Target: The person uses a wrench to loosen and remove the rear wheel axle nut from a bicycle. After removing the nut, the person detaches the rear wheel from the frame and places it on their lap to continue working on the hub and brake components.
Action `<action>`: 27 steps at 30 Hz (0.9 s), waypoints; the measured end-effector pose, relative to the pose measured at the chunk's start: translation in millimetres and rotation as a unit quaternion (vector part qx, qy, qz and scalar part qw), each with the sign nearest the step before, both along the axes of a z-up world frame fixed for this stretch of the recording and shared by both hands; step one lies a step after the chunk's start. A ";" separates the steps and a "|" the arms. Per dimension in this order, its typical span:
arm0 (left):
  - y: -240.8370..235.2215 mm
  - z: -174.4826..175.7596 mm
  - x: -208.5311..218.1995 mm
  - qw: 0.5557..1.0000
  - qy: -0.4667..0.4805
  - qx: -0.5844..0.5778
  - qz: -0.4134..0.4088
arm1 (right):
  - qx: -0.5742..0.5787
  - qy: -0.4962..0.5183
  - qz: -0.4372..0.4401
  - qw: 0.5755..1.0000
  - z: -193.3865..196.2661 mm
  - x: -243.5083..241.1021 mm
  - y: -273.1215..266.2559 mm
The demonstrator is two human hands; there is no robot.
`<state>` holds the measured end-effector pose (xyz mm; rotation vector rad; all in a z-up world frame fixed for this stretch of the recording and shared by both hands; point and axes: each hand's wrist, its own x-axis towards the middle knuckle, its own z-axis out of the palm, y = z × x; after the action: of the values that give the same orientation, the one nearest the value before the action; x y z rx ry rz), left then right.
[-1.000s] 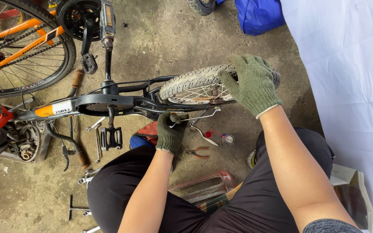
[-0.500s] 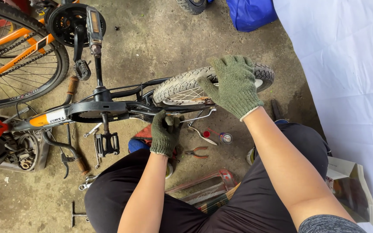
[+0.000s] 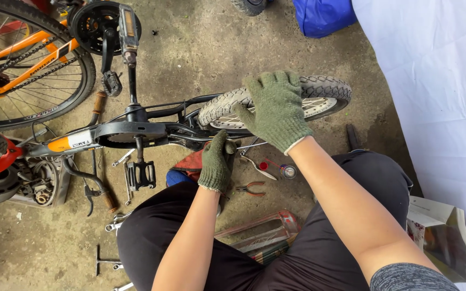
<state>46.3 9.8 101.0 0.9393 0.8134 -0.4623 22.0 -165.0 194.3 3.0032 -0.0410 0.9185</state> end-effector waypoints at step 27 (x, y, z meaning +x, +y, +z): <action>8.2 25.1 25.5 0.985 0.035 -0.159 -0.058 | 0.238 0.122 -0.108 0.958 -6.4 -28.9 -89.0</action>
<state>71.8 18.0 126.2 0.6784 0.7241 -0.7074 -6.9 -253.9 187.9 3.4195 -0.6675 0.5778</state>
